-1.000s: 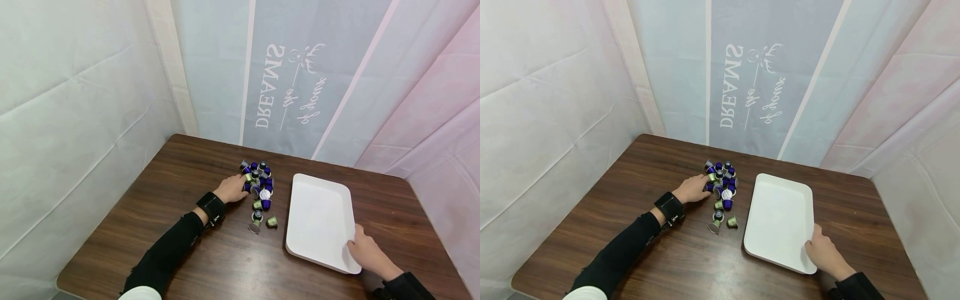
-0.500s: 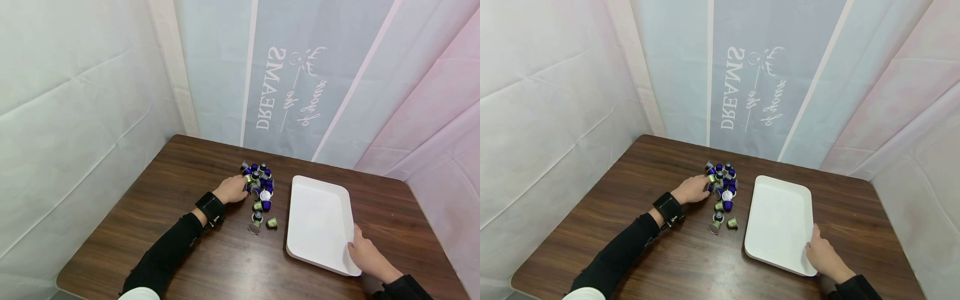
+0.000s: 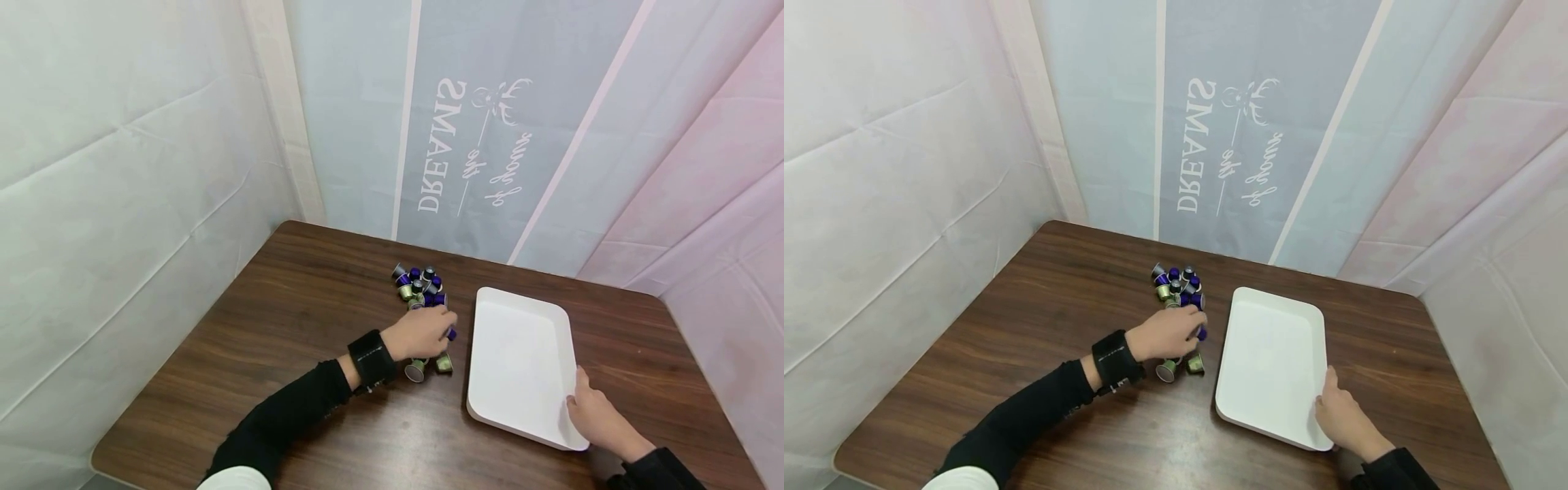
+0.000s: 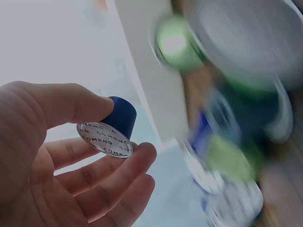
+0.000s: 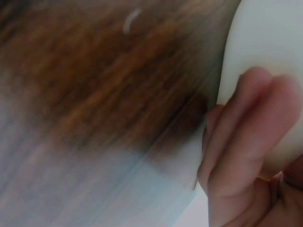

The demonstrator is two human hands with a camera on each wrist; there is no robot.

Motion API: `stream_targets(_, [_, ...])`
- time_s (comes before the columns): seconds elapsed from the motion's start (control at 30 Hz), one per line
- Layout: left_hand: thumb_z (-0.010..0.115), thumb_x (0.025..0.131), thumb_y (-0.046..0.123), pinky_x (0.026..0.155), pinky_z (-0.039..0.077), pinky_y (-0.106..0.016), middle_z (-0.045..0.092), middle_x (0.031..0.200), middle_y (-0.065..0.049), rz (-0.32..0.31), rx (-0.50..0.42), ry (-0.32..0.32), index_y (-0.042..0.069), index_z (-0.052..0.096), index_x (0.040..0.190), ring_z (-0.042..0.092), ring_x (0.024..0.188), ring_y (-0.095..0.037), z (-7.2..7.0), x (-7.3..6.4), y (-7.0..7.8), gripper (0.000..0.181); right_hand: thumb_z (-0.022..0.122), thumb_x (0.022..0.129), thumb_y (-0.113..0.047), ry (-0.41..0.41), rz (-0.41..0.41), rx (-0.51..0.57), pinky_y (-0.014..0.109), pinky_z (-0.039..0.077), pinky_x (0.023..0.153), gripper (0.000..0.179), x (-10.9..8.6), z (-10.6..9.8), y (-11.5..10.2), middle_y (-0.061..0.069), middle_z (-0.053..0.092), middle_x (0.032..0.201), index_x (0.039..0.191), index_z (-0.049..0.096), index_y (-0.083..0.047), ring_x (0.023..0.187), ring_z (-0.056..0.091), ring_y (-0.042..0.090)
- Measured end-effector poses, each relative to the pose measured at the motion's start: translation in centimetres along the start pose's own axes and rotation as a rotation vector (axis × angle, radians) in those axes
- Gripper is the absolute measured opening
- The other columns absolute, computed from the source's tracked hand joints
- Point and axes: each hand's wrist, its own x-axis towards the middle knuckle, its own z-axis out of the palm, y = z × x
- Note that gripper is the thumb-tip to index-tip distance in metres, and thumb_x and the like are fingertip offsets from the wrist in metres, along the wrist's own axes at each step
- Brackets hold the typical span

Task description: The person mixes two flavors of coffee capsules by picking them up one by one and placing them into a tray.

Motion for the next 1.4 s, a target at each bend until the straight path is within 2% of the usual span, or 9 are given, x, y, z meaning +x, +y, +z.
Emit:
stream_targets(0.2, [0.059, 0.092, 0.02, 0.054, 0.037, -0.017, 0.052, 0.09, 0.003, 0.139, 0.083, 0.006, 0.014, 0.058, 0.109, 0.045, 0.067, -0.005, 0.2, 0.7, 3.7, 0.018, 0.036, 0.094, -0.002, 0.002, 0.001, 0.015, 0.044, 0.049, 0.066, 0.062, -0.1, 0.0, -0.2, 0.051, 0.044, 0.104, 0.13, -0.005, 0.029, 0.085, 0.061, 0.033])
stream_targets(0.3, [0.06, 0.093, 0.025, 0.056, 0.037, -0.015, 0.051, 0.088, 0.005, 0.195, 0.116, -0.023, 0.016, 0.058, 0.111, 0.045, 0.068, -0.004, 0.2, 0.9, 5.1, 0.02, 0.035, 0.095, -0.003, -0.004, 0.012, 0.023, 0.044, 0.049, 0.067, 0.062, -0.1, 0.0, -0.2, 0.053, 0.041, 0.107, 0.131, -0.005, 0.029, 0.087, 0.061, 0.034])
stream_targets(0.43, [0.061, 0.093, 0.031, 0.056, 0.039, -0.014, 0.053, 0.092, 0.006, 0.243, 0.174, -0.058, 0.019, 0.058, 0.118, 0.046, 0.07, -0.002, 0.6, 1.2, 6.4, 0.028, 0.034, 0.095, -0.002, -0.012, 0.016, 0.024, 0.042, 0.049, 0.065, 0.059, -0.2, -0.1, -0.2, 0.053, 0.042, 0.106, 0.129, -0.002, 0.029, 0.086, 0.06, 0.034])
stream_targets(0.57, [0.061, 0.092, 0.033, 0.056, 0.04, -0.015, 0.055, 0.095, 0.006, 0.26, 0.201, -0.072, 0.021, 0.058, 0.121, 0.048, 0.071, -0.002, 1.2, 1.3, 7.1, 0.031, 0.035, 0.095, -0.002, -0.013, 0.012, 0.026, 0.042, 0.049, 0.065, 0.053, -0.2, -0.1, -0.2, 0.051, 0.043, 0.105, 0.127, 0.005, 0.027, 0.087, 0.059, 0.034])
stream_targets(0.77, [0.062, 0.092, 0.032, 0.056, 0.038, -0.014, 0.055, 0.096, 0.008, 0.29, 0.205, -0.105, 0.022, 0.058, 0.12, 0.049, 0.073, -0.001, 2.3, 1.3, 7.5, 0.03, 0.034, 0.095, -0.003, -0.022, 0.038, 0.041, 0.036, 0.046, 0.059, 0.044, -0.3, -0.1, -0.1, 0.039, 0.051, 0.088, 0.119, 0.011, 0.026, 0.076, 0.057, 0.028])
stream_targets(0.97, [0.065, 0.09, 0.029, 0.06, 0.039, -0.013, 0.056, 0.093, 0.008, 0.322, 0.194, -0.103, 0.021, 0.062, 0.114, 0.051, 0.075, -0.002, 2.7, 1.1, 7.5, 0.026, 0.033, 0.096, -0.003, -0.028, 0.044, 0.049, 0.035, 0.046, 0.058, 0.046, -0.2, -0.1, 0.1, 0.036, 0.052, 0.087, 0.119, 0.011, 0.029, 0.076, 0.056, 0.028])
stream_targets(1.07, [0.065, 0.091, 0.028, 0.06, 0.039, -0.013, 0.056, 0.092, 0.009, 0.314, 0.177, -0.109, 0.021, 0.062, 0.113, 0.051, 0.075, -0.001, 2.7, 1.1, 7.2, 0.024, 0.032, 0.096, -0.003, -0.038, 0.045, 0.056, 0.035, 0.045, 0.057, 0.045, -0.2, -0.1, 0.1, 0.034, 0.052, 0.085, 0.118, 0.012, 0.03, 0.075, 0.056, 0.027])
stream_targets(1.17, [0.065, 0.091, 0.029, 0.06, 0.039, -0.014, 0.056, 0.092, 0.008, 0.3, 0.167, -0.105, 0.021, 0.063, 0.113, 0.051, 0.075, -0.002, 2.5, 1.0, 6.9, 0.024, 0.032, 0.096, -0.004, -0.037, 0.043, 0.05, 0.036, 0.046, 0.059, 0.045, -0.2, -0.1, 0.1, 0.039, 0.05, 0.089, 0.118, 0.013, 0.03, 0.077, 0.056, 0.028])
stream_targets(1.4, [0.064, 0.091, 0.031, 0.063, 0.041, -0.015, 0.058, 0.098, 0.007, 0.225, 0.157, -0.079, 0.02, 0.064, 0.113, 0.053, 0.079, -0.003, 1.5, 0.8, 5.2, 0.025, 0.033, 0.096, -0.004, -0.038, 0.034, 0.037, 0.036, 0.046, 0.06, 0.048, -0.1, -0.2, 0.1, 0.045, 0.048, 0.093, 0.12, 0.011, 0.031, 0.078, 0.057, 0.029])
